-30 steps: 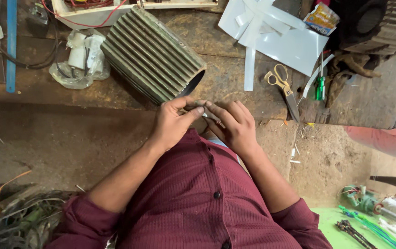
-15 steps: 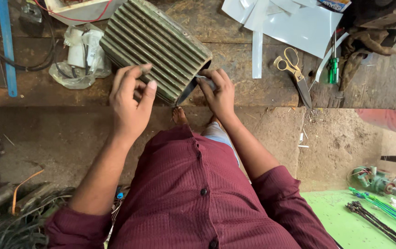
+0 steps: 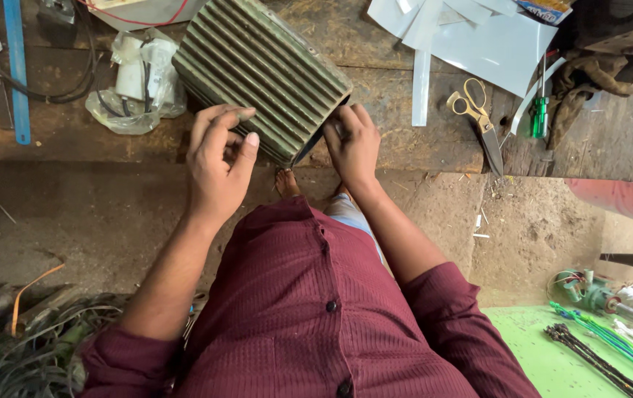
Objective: The person cuts strips of white insulating material with scissors and inserts them into the slots of a cylindrical motor housing. The person repeatedly measures, cuts, and places the strips into the housing slots.
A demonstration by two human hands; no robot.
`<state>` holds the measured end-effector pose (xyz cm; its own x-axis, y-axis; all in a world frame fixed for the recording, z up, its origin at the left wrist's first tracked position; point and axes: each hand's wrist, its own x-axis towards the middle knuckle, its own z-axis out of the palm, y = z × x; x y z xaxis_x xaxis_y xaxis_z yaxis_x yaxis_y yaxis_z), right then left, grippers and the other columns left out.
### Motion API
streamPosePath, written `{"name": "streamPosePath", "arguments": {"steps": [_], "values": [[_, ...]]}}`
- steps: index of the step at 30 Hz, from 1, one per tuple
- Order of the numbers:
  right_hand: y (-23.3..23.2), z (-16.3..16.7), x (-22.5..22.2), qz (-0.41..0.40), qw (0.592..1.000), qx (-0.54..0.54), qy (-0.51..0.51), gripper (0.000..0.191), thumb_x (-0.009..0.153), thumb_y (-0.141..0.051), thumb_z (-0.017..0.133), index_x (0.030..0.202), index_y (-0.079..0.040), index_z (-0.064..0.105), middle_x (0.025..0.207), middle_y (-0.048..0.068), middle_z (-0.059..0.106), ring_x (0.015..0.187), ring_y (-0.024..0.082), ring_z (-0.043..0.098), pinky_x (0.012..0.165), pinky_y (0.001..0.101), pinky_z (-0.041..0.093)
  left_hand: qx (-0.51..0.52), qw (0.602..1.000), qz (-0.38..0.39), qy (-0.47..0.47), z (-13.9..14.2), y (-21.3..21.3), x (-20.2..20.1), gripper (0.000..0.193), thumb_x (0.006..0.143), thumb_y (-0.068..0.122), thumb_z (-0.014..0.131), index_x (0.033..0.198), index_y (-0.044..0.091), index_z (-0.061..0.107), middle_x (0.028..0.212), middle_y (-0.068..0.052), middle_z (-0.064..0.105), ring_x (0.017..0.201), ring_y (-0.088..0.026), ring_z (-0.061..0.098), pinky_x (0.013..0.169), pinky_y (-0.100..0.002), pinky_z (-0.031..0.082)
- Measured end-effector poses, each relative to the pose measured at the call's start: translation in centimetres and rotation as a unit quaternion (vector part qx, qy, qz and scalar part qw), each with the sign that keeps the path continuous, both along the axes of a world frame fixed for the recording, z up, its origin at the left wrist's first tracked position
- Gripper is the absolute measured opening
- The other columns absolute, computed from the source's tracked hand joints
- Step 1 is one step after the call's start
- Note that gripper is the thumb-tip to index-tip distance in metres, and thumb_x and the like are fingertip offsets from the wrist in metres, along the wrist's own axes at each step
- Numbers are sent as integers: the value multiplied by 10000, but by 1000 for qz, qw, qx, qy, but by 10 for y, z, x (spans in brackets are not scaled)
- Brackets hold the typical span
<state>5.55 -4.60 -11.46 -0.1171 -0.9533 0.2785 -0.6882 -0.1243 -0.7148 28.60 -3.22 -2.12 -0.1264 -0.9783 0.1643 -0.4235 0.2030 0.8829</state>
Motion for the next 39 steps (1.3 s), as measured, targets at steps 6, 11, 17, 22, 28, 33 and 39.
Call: {"name": "streamPosePath", "arguments": {"steps": [6, 11, 17, 22, 28, 33, 39], "values": [[5, 19, -10, 62, 995, -11, 76, 222, 888, -133, 801, 1030, -32, 663, 931, 136, 614, 851, 371, 646, 727, 456, 520, -2, 1000, 0, -1, -4, -1, 0, 284, 1064, 91, 667, 1341, 39, 640, 1362, -103, 525, 888, -100, 623, 728, -241, 545], [14, 14, -17, 58, 992, -51, 100, 315, 885, -123, 797, 1178, -97, 687, 1050, 108, 663, 937, 323, 663, 789, 416, 545, -7, 1000, -9, 1, -6, -1, 4, 278, 1066, 94, 672, 1336, 38, 638, 1364, -95, 533, 922, -121, 634, 741, -250, 549], [13, 7, -15, 78, 983, -56, 154, 282, 891, -103, 807, 1139, -49, 683, 1075, 113, 665, 955, 316, 656, 812, 410, 544, -15, 1000, -13, 3, -7, -4, 5, 266, 1077, 94, 663, 1336, 39, 645, 1326, -92, 550, 903, -120, 638, 745, -250, 541], [26, 15, -24, 95, 973, -119, 176, 196, 914, -57, 755, 1096, -54, 682, 1151, 93, 683, 955, 282, 660, 810, 387, 552, 3, 999, 6, 40, -7, -5, 14, 238, 1054, 77, 648, 1286, 26, 640, 1257, -76, 611, 857, -101, 640, 700, -238, 514], [19, 9, -20, 105, 975, -80, 176, 196, 910, -75, 772, 1088, -51, 694, 1144, 71, 681, 957, 283, 663, 807, 390, 551, -31, 997, 54, 45, -17, -4, 18, 161, 1098, 46, 625, 1250, 12, 665, 1203, -72, 644, 870, -95, 616, 740, -245, 529], [21, 12, -23, 92, 973, -108, 183, 156, 931, -89, 766, 1072, -73, 700, 1154, 57, 701, 911, 253, 659, 780, 378, 553, -51, 996, 55, 43, -18, -13, 35, 160, 1085, 26, 615, 1238, -3, 657, 1164, -70, 664, 837, -92, 636, 742, -253, 517], [10, 9, -13, 119, 972, -75, 187, 205, 872, -97, 793, 1045, -43, 696, 1111, 91, 688, 942, 308, 655, 801, 396, 549, -31, 995, 65, 69, -21, -10, 39, 158, 1103, 29, 611, 1254, -4, 642, 1177, -67, 635, 861, -98, 639, 750, -250, 530]]}}
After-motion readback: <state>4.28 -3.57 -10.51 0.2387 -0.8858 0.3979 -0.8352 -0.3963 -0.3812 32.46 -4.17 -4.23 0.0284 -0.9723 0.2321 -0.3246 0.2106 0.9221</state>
